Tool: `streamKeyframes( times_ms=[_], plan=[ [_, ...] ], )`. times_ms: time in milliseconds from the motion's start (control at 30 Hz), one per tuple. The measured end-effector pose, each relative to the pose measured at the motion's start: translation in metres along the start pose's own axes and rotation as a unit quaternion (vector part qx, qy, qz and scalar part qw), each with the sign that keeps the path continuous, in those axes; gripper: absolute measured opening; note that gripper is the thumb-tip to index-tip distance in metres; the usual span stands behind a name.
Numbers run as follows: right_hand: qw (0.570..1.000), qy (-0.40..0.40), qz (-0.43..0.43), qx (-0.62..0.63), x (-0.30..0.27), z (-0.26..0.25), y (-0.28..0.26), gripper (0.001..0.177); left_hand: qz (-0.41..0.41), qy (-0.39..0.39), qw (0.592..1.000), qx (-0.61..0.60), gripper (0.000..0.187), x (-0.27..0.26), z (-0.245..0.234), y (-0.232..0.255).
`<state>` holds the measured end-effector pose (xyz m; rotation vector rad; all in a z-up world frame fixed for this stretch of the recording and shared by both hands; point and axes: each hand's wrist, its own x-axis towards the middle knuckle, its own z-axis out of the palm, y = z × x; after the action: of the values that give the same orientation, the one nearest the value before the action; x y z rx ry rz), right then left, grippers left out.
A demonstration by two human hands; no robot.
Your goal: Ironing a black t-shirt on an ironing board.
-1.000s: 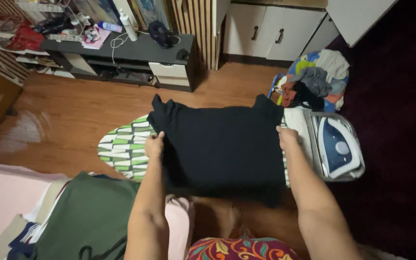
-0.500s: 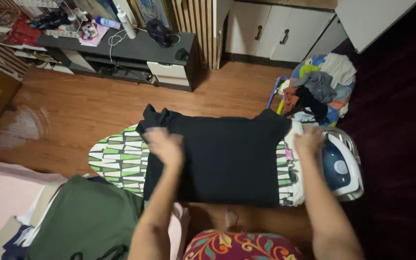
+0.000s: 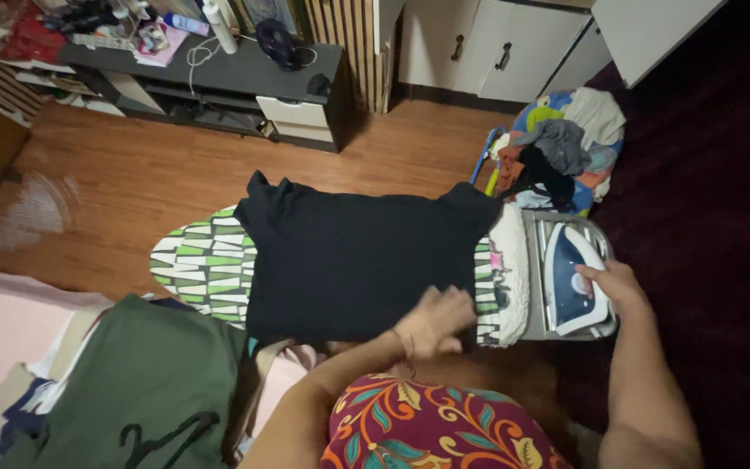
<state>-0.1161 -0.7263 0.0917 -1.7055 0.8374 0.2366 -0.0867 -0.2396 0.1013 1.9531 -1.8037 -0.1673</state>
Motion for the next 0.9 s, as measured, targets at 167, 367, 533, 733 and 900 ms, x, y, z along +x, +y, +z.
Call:
streamKeyframes(
  times_ms=[167,367,533,733,900],
  plan=[
    [0.984,0.126,-0.026,-0.12,-0.059,0.038,-0.054,0.034,-0.129,-0.047,0.988,0.071,0.079,-0.039,0.005,-0.034],
    [0.918,0.166,-0.046,-0.358,-0.196,0.172,-0.086,0.057,-0.327,0.051,0.94,0.086,0.076,-0.069,-0.025,-0.043],
    [0.921,0.104,-0.068,-0.369,-0.239,0.278,-0.056,0.056,-0.361,0.051,0.925,0.107,0.089,-0.086,-0.032,-0.033],
    [0.906,0.126,-0.063,-0.4,-0.196,0.302,-0.073,0.054,-0.395,-0.049,0.913,0.085,0.104,-0.089,-0.043,-0.02],
    [0.899,0.206,-0.088,-0.377,-0.118,0.3,-0.137,0.055,-0.395,-0.053,0.912,0.096,0.106,-0.094,-0.028,-0.026]
  ],
)
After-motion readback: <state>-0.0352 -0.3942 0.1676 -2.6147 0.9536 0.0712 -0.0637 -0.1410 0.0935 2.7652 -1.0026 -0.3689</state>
